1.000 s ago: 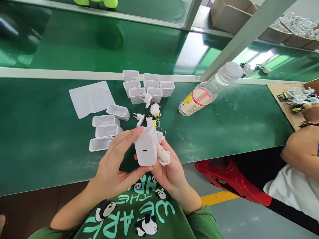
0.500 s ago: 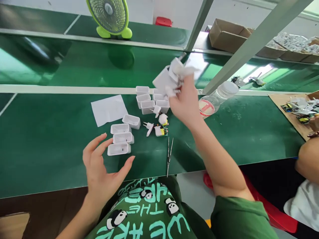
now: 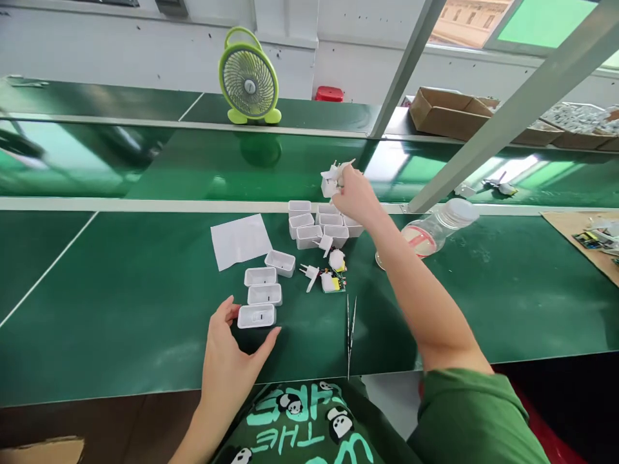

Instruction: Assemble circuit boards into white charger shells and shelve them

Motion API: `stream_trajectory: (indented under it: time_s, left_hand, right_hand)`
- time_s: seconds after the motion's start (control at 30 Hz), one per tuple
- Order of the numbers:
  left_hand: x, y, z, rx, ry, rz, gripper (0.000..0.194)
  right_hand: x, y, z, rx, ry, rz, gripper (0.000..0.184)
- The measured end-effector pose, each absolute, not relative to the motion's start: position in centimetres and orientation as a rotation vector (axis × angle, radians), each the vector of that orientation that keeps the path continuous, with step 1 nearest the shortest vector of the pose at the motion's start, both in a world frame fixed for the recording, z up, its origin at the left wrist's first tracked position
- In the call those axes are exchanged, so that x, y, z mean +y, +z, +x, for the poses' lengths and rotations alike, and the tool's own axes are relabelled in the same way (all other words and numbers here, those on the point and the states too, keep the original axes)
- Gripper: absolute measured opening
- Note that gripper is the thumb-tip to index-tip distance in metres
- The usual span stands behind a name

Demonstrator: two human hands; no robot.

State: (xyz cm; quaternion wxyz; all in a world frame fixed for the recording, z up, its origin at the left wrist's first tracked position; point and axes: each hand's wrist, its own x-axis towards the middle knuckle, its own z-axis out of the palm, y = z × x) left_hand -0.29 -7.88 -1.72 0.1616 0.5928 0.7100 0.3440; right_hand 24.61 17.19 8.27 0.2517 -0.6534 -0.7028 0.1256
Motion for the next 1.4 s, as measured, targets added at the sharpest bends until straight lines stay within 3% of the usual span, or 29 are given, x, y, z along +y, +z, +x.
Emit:
stream_trajectory:
  time_s: [0.1,0.23,0.43,0.6,0.77,0.87,0.97,1.1,1.23,1.4]
  left_hand:
    - [-7.4,-1.1,-0.3,2.045,0.88,1.623,0.084]
    - [-7.4,-0.7,-0.7,1.992,0.846,1.65,0.081]
    - [-8.3,-0.4,-1.4,1.927,0.834,1.669,0.086]
    - [-8.7,-0.6,-1.0,1.951,0.868,1.672,0.086]
    - [-9.0,-0.8,-0.8,1.826,0.891,1.81,0.087]
    - [-9.1,-0.9,-0.8,1.818,0.89,1.802,0.088]
    - [-9.2,-1.1,-0.8,1.835,0.884,1.77,0.09]
    - [-9.2,-1.2,-0.7,1.85,0.838,1.761,0.093]
    - [-9.1,-0.9,-0.5,1.866,0.797,1.713,0.083]
    - [-9.1,-0.8,-0.5,1.867,0.795,1.659,0.057]
  right_hand:
    - [10.1,9.0,26.8,-2.12,0.403,-1.788,0.02]
    - [5.5,5.9,29.0,-2.186,0.662,-1.814,0.04]
    - [6.5,0.8,28.4,-2.001,0.928,-1.538,0.062]
    - [5.5,2.4,28.0,-2.084,0.53,-1.598,0.054]
    - [4.7,4.0,29.6,-2.458,-0.176,-1.605,0.049]
    - [4.3,3.9,30.4,-2.774,-0.334,-1.438,0.042]
    - [3.2,4.1,31.2,-2.877,-0.115,-1.319,0.044]
    - [1.8,5.0,31.8,-2.64,0.176,-1.525,0.058]
    - [2.2,5.3,30.2,-2.506,0.216,-2.009,0.027]
    - [3.8,4.6,28.1,-2.436,0.29,-2.214,0.024]
